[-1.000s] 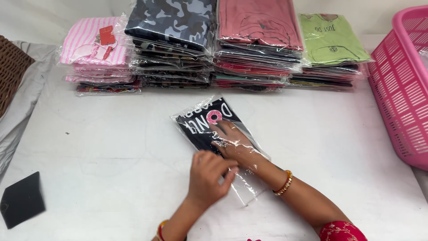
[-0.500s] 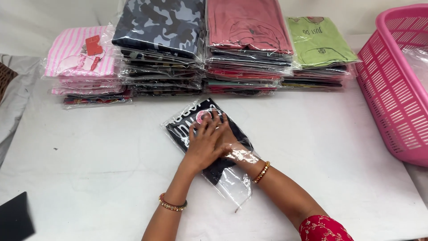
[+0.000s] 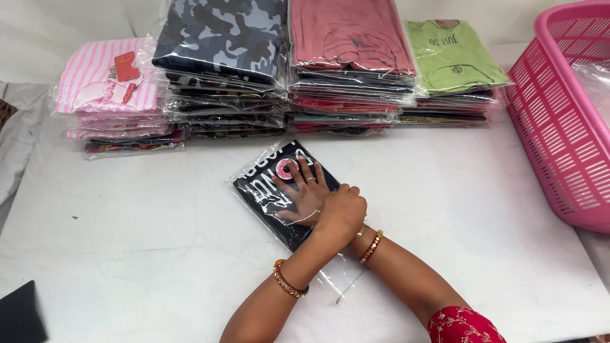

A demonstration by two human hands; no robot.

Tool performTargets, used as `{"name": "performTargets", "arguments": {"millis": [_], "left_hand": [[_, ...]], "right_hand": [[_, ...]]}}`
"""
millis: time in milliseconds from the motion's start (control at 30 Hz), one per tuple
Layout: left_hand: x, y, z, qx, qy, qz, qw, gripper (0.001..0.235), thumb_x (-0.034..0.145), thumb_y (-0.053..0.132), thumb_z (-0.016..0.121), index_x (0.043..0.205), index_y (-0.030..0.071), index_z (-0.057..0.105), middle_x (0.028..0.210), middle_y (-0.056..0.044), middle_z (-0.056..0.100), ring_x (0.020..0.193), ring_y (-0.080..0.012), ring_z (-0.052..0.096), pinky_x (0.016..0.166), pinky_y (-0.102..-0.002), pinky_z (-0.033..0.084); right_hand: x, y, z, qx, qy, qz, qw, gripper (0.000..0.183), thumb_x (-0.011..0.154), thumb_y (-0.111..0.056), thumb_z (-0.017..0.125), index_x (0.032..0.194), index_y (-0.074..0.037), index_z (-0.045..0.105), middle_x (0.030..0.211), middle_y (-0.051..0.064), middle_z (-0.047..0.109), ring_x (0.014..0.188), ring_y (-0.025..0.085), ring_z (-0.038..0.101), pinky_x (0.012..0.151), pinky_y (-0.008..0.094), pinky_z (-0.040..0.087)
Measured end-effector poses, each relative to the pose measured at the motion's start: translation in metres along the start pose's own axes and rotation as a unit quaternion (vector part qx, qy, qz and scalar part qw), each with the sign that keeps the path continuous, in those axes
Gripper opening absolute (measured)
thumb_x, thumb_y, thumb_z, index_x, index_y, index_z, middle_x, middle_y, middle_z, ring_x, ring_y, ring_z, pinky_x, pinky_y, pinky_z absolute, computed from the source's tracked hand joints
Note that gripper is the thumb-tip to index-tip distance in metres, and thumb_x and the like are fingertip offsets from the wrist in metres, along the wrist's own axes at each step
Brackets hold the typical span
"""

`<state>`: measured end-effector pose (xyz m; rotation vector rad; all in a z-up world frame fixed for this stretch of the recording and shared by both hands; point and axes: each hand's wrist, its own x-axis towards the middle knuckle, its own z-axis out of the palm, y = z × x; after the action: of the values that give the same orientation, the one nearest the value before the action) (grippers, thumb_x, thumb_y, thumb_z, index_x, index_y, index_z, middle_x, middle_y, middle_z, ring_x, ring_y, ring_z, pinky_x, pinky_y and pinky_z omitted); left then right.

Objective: The person folds a pink t-shirt and places it into a clear plastic bag, then stacks it on a pile of packaged clothes. They repeat the process with a black t-shirt, folding it neatly and sealing it in a plastic bag before adding it to the stack.

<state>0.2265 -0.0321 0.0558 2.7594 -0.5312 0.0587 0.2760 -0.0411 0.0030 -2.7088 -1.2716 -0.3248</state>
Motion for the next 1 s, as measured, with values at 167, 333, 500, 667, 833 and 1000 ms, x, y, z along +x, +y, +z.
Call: {"name": "performTargets", "arguments": {"millis": [167, 333, 500, 667, 833, 1000], "left_hand": [[0.002, 0.0, 0.003, -0.011, -0.001, 0.038, 0.999, 0.021, 0.088, 0.021, 0.073, 0.09, 0.0, 0.075, 0.098, -0.014, 0.069, 0.104, -0.029, 0.061, 0.088, -0.037, 0.054], [-0.004, 0.004, -0.003, -0.066, 0.104, 0.068, 0.99, 0.022, 0.088, 0.02, 0.071, 0.091, -0.002, 0.07, 0.095, -0.015, 0.067, 0.098, -0.0294, 0.06, 0.084, -0.039, 0.054], [-0.006, 0.001, -0.008, -0.09, 0.129, 0.066, 0.985, 0.023, 0.09, 0.02, 0.07, 0.09, -0.002, 0.069, 0.095, -0.016, 0.066, 0.098, -0.0311, 0.06, 0.083, -0.04, 0.052], [-0.009, -0.001, -0.008, -0.088, 0.127, 0.058, 0.986, 0.018, 0.09, 0.017, 0.069, 0.088, -0.001, 0.068, 0.094, -0.014, 0.066, 0.097, -0.0299, 0.06, 0.085, -0.04, 0.053], [-0.015, 0.007, -0.013, -0.107, 0.138, 0.053, 0.983, 0.019, 0.09, 0.019, 0.071, 0.087, 0.0, 0.068, 0.094, -0.014, 0.067, 0.098, -0.0299, 0.06, 0.085, -0.04, 0.053], [-0.021, 0.015, -0.007, -0.106, 0.103, 0.07, 0.986, 0.02, 0.087, 0.018, 0.073, 0.088, -0.001, 0.068, 0.095, -0.014, 0.066, 0.1, -0.0306, 0.06, 0.083, -0.04, 0.053]], "right_hand": [[0.008, -0.004, -0.015, 0.027, -0.101, 0.027, 0.994, 0.087, 0.086, -0.075, 0.052, 0.16, -0.035, 0.029, 0.167, 0.023, 0.016, 0.153, 0.05, 0.009, 0.119, 0.07, 0.007], [0.008, 0.004, -0.005, 0.076, -0.071, -0.01, 0.994, 0.089, 0.089, -0.079, 0.046, 0.161, -0.03, 0.03, 0.167, 0.026, 0.013, 0.151, 0.055, 0.006, 0.117, 0.071, 0.008], [0.019, 0.006, 0.0, 0.077, -0.057, -0.028, 0.995, 0.091, 0.092, -0.082, 0.04, 0.161, -0.024, 0.029, 0.167, 0.028, 0.01, 0.151, 0.056, 0.004, 0.116, 0.073, 0.006], [0.024, 0.003, -0.005, 0.083, -0.09, 0.001, 0.992, 0.09, 0.091, -0.082, 0.037, 0.162, -0.027, 0.028, 0.168, 0.027, 0.009, 0.152, 0.055, 0.003, 0.117, 0.073, 0.005], [0.015, -0.002, 0.004, 0.025, -0.021, -0.031, 0.999, 0.085, 0.092, -0.08, 0.039, 0.162, -0.033, 0.029, 0.17, 0.02, 0.012, 0.153, 0.053, 0.004, 0.113, 0.079, 0.004], [0.006, -0.004, 0.018, -0.004, 0.02, -0.028, 0.999, 0.087, 0.089, -0.079, 0.042, 0.162, -0.034, 0.028, 0.168, 0.02, 0.013, 0.154, 0.049, 0.003, 0.111, 0.082, 0.002]]}}
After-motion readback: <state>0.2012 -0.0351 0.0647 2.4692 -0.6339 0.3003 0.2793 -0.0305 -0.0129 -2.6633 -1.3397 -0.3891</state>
